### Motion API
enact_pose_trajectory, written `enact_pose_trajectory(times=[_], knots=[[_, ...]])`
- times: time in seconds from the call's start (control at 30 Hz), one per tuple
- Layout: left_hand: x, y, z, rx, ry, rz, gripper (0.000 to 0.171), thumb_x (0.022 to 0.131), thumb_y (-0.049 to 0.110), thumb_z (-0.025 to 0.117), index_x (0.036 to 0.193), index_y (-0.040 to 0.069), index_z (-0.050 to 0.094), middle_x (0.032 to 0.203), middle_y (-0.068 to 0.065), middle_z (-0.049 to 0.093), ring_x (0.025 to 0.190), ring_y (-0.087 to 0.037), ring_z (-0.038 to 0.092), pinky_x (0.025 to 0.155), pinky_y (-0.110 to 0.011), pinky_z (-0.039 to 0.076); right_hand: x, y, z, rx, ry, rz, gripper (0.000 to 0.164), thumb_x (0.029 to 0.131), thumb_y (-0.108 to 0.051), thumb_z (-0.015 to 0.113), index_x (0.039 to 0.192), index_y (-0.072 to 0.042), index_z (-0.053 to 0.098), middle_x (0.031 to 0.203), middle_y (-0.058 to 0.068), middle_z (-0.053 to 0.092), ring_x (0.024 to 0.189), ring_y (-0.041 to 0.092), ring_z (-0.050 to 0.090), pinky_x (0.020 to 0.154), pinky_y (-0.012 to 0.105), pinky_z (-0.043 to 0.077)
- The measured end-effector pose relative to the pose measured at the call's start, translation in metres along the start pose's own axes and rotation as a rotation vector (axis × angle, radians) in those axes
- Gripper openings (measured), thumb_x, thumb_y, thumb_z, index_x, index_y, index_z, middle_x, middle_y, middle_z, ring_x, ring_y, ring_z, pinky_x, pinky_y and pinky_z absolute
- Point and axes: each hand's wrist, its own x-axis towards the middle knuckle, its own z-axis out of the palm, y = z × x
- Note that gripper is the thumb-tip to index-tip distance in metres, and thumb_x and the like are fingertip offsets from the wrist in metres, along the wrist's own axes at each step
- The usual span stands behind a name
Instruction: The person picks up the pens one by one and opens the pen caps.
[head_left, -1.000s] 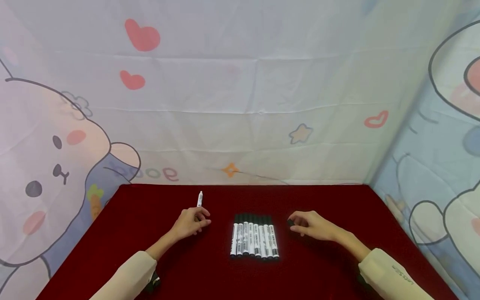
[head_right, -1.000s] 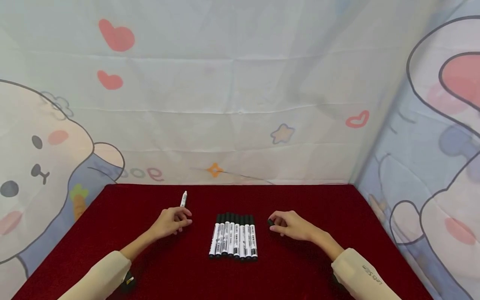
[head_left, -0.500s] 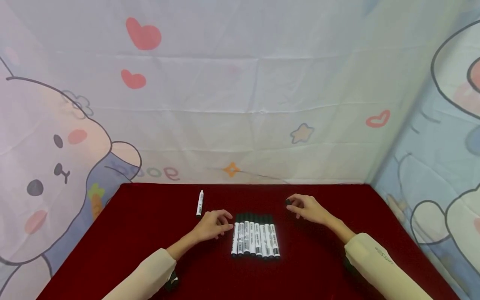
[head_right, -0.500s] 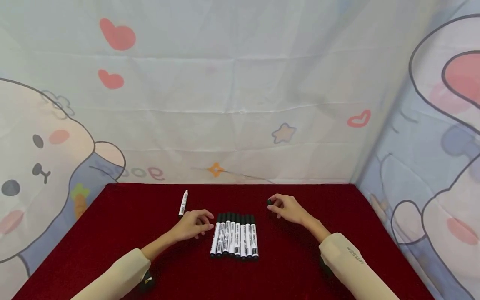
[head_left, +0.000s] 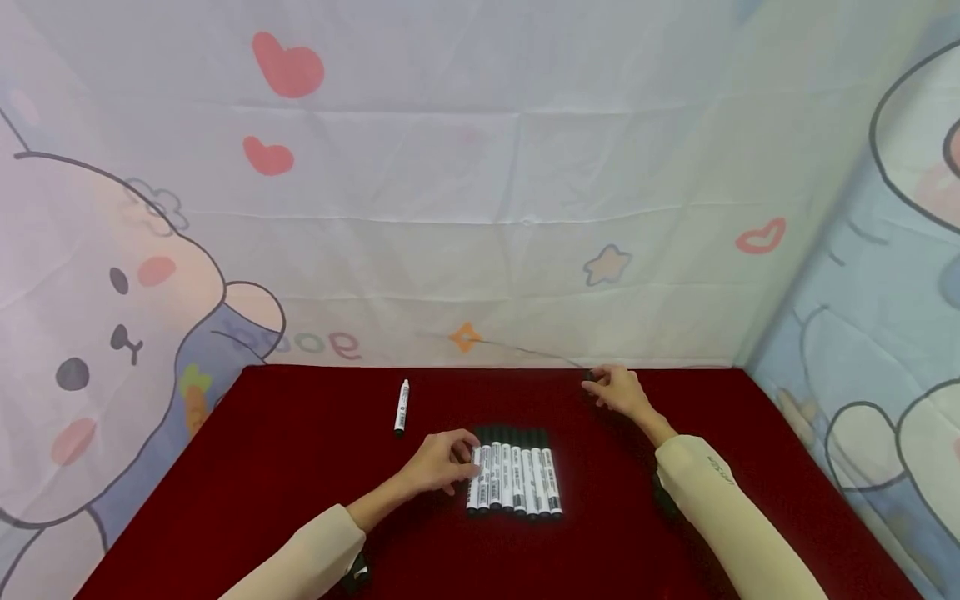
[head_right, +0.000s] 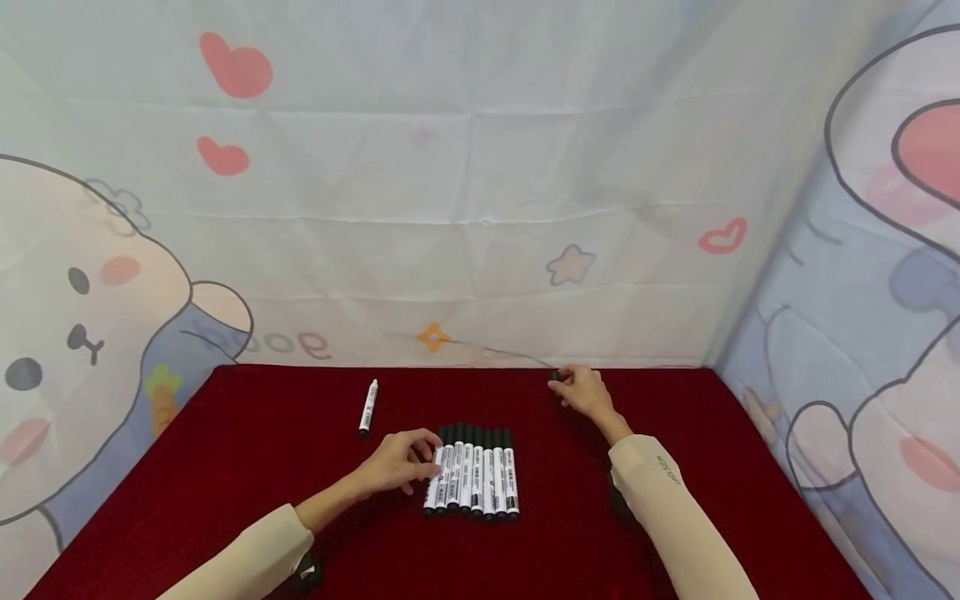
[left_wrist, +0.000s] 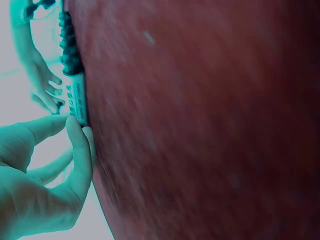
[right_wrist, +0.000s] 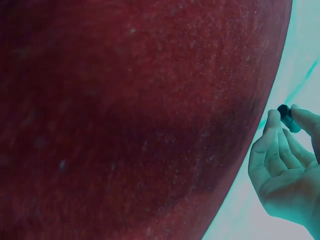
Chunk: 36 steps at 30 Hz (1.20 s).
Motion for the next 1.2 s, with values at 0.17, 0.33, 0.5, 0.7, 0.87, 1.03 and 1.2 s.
enact_pose_trajectory(times=[0.17, 0.33, 0.5, 0.7, 0.87, 1.03, 1.2], knots=[[-0.002, 0.004, 0.005, -0.045, -0.007, -0.076, 0.043, 0.089, 0.004, 0.075, 0.127, -0.007, 0.059, 0.103, -0.022, 0.061, 0.063, -0.013, 0.062, 0.05, -0.031, 0.059, 0.007, 0.006, 0.002, -0.031, -0.017, 0.083, 0.045, 0.099, -0.019, 0.067, 0.128, 0.015, 0.059, 0.091, 0.022, 0.074, 0.063, 0.013, 0.067, 0.055, 0.025, 0.054], [-0.003, 0.007, 0.006, -0.048, 0.01, -0.086, 0.043, 0.089, 0.002, 0.075, 0.127, -0.008, 0.059, 0.104, -0.024, 0.059, 0.061, -0.014, 0.062, 0.049, -0.031, 0.059, 0.01, 0.009, 0.005, -0.066, -0.023, 0.131, 0.046, 0.099, -0.023, 0.068, 0.127, 0.013, 0.061, 0.086, 0.019, 0.075, 0.059, 0.01, 0.064, 0.053, 0.025, 0.053], [-0.005, 0.009, 0.006, -0.037, 0.017, -0.095, 0.042, 0.088, 0.0, 0.075, 0.126, -0.009, 0.059, 0.102, -0.024, 0.059, 0.058, -0.015, 0.062, 0.048, -0.03, 0.058, 0.011, 0.005, 0.007, -0.108, -0.021, 0.196, 0.051, 0.098, -0.03, 0.069, 0.128, 0.01, 0.062, 0.088, 0.018, 0.077, 0.062, 0.011, 0.066, 0.054, 0.026, 0.049], [-0.005, 0.011, 0.007, -0.022, 0.023, -0.113, 0.043, 0.088, -0.001, 0.075, 0.128, -0.009, 0.059, 0.101, -0.023, 0.06, 0.056, -0.014, 0.061, 0.048, -0.03, 0.058, 0.011, 0.004, 0.009, -0.159, -0.023, 0.241, 0.052, 0.097, -0.035, 0.069, 0.129, 0.006, 0.063, 0.085, 0.014, 0.075, 0.068, 0.015, 0.067, 0.057, 0.028, 0.047], [-0.005, 0.012, 0.008, -0.016, 0.032, -0.125, 0.043, 0.088, -0.002, 0.075, 0.127, -0.008, 0.059, 0.101, -0.023, 0.06, 0.058, -0.014, 0.062, 0.047, -0.03, 0.058, 0.009, 0.005, 0.009, -0.177, -0.032, 0.236, 0.053, 0.097, -0.036, 0.069, 0.129, 0.006, 0.063, 0.085, 0.014, 0.074, 0.067, 0.014, 0.066, 0.057, 0.028, 0.046], [-0.006, 0.011, 0.009, -0.01, 0.043, -0.121, 0.043, 0.087, -0.002, 0.075, 0.127, -0.009, 0.059, 0.1, -0.023, 0.06, 0.058, -0.015, 0.062, 0.047, -0.03, 0.058, 0.008, 0.004, 0.008, -0.187, -0.053, 0.224, 0.055, 0.099, -0.038, 0.066, 0.131, 0.007, 0.06, 0.086, 0.015, 0.074, 0.066, 0.013, 0.065, 0.056, 0.026, 0.046], [-0.007, 0.009, 0.01, 0.001, 0.048, -0.111, 0.045, 0.087, -0.001, 0.076, 0.127, -0.009, 0.058, 0.1, -0.022, 0.059, 0.057, -0.015, 0.062, 0.048, -0.029, 0.058, 0.005, 0.001, 0.004, -0.196, -0.086, 0.203, 0.057, 0.102, -0.037, 0.061, 0.133, 0.011, 0.056, 0.082, 0.015, 0.071, 0.061, 0.014, 0.062, 0.054, 0.025, 0.048]])
